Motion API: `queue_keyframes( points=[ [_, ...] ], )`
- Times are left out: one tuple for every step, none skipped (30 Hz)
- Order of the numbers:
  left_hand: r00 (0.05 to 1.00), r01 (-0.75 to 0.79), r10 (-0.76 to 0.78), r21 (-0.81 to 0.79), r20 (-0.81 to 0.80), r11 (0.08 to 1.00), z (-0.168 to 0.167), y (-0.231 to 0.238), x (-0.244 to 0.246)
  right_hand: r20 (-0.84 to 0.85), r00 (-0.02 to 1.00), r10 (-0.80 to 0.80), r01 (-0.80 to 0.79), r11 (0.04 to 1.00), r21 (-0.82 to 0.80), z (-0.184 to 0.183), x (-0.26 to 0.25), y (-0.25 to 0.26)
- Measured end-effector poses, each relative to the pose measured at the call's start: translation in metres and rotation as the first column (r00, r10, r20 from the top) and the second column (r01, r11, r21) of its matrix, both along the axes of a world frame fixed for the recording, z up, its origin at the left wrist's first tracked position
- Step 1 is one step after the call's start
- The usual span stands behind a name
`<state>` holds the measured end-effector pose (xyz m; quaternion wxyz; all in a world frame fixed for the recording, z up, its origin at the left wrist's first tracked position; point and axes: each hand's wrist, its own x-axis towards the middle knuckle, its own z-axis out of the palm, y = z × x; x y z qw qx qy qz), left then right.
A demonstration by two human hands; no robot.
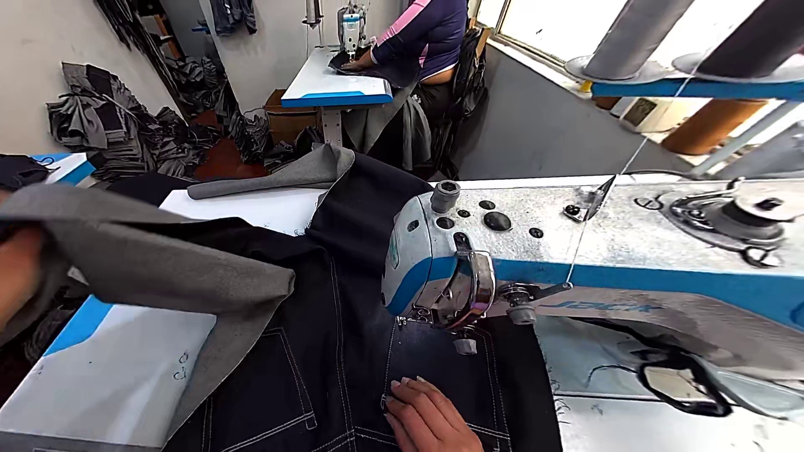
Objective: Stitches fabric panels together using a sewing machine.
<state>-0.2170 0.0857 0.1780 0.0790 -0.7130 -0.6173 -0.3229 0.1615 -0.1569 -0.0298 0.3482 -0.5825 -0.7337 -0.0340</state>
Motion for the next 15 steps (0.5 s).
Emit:
queue_keyframes(
  points=[
    [0.993, 0.075, -0.075, -0.011, -0.095, 0.997, 0.006, 0.015, 0.028, -0.001, 1.000, 0.017, -0.017, 1.000, 0.001, 0.000, 0.004, -0.002],
    [0.974, 0.145, -0.152, -0.054, -0.166, 0.988, 0.011, 0.021, 0.063, -0.005, 0.999, 0.041, -0.041, 0.999, 0.000, 0.000, 0.010, -0.004],
    [0.943, 0.224, -0.240, -0.095, -0.229, 0.970, 0.013, 0.019, 0.100, -0.021, 0.997, 0.072, -0.072, 0.997, -0.006, 0.000, 0.017, -0.005],
    [0.892, 0.321, -0.332, -0.086, -0.308, 0.943, 0.006, 0.008, 0.135, -0.042, 0.994, 0.105, -0.106, 0.994, -0.015, 0.001, 0.025, -0.007],
    [0.821, 0.435, -0.413, -0.038, -0.394, 0.900, -0.010, -0.012, 0.165, -0.065, 0.988, 0.139, -0.140, 0.990, -0.023, 0.001, 0.033, -0.008],
    [0.741, 0.572, -0.508, 0.018, -0.439, 0.820, -0.035, -0.038, 0.190, -0.084, 0.982, 0.170, -0.173, 0.985, -0.029, 0.001, 0.039, -0.009],
    [0.659, 0.694, -0.622, 0.024, -0.424, 0.719, -0.067, -0.066, 0.208, -0.104, 0.975, 0.195, -0.200, 0.979, -0.035, 0.001, 0.044, -0.009],
    [0.574, 0.774, -0.738, -0.061, -0.355, 0.631, -0.101, -0.094, 0.220, -0.116, 0.970, 0.212, -0.218, 0.975, -0.039, 0.001, 0.047, -0.008],
    [0.512, 0.804, -0.823, -0.200, -0.245, 0.559, -0.134, -0.119, 0.223, -0.117, 0.968, 0.224, -0.230, 0.972, -0.042, 0.001, 0.049, -0.008],
    [0.486, 0.806, -0.863, -0.310, -0.139, 0.504, -0.161, -0.138, 0.221, -0.113, 0.966, 0.232, -0.238, 0.970, -0.045, 0.001, 0.051, -0.008],
    [0.503, 0.796, -0.855, -0.319, -0.125, 0.515, -0.185, -0.153, 0.215, -0.105, 0.964, 0.244, -0.250, 0.967, -0.050, 0.002, 0.053, -0.009],
    [0.541, 0.777, -0.829, -0.294, -0.142, 0.557, -0.198, -0.164, 0.209, -0.098, 0.961, 0.258, -0.264, 0.963, -0.052, 0.002, 0.055, -0.009],
    [0.568, 0.751, -0.804, -0.289, -0.175, 0.594, -0.202, -0.172, 0.205, -0.093, 0.959, 0.268, -0.273, 0.960, -0.054, 0.001, 0.057, -0.009],
    [0.586, 0.728, -0.782, -0.284, -0.215, 0.624, -0.202, -0.178, 0.202, -0.092, 0.958, 0.273, -0.279, 0.959, -0.055, 0.001, 0.058, -0.010],
    [0.592, 0.722, -0.772, -0.273, -0.231, 0.636, -0.201, -0.180, 0.200, -0.094, 0.956, 0.278, -0.283, 0.958, -0.052, 0.001, 0.059, -0.010]
  ],
)
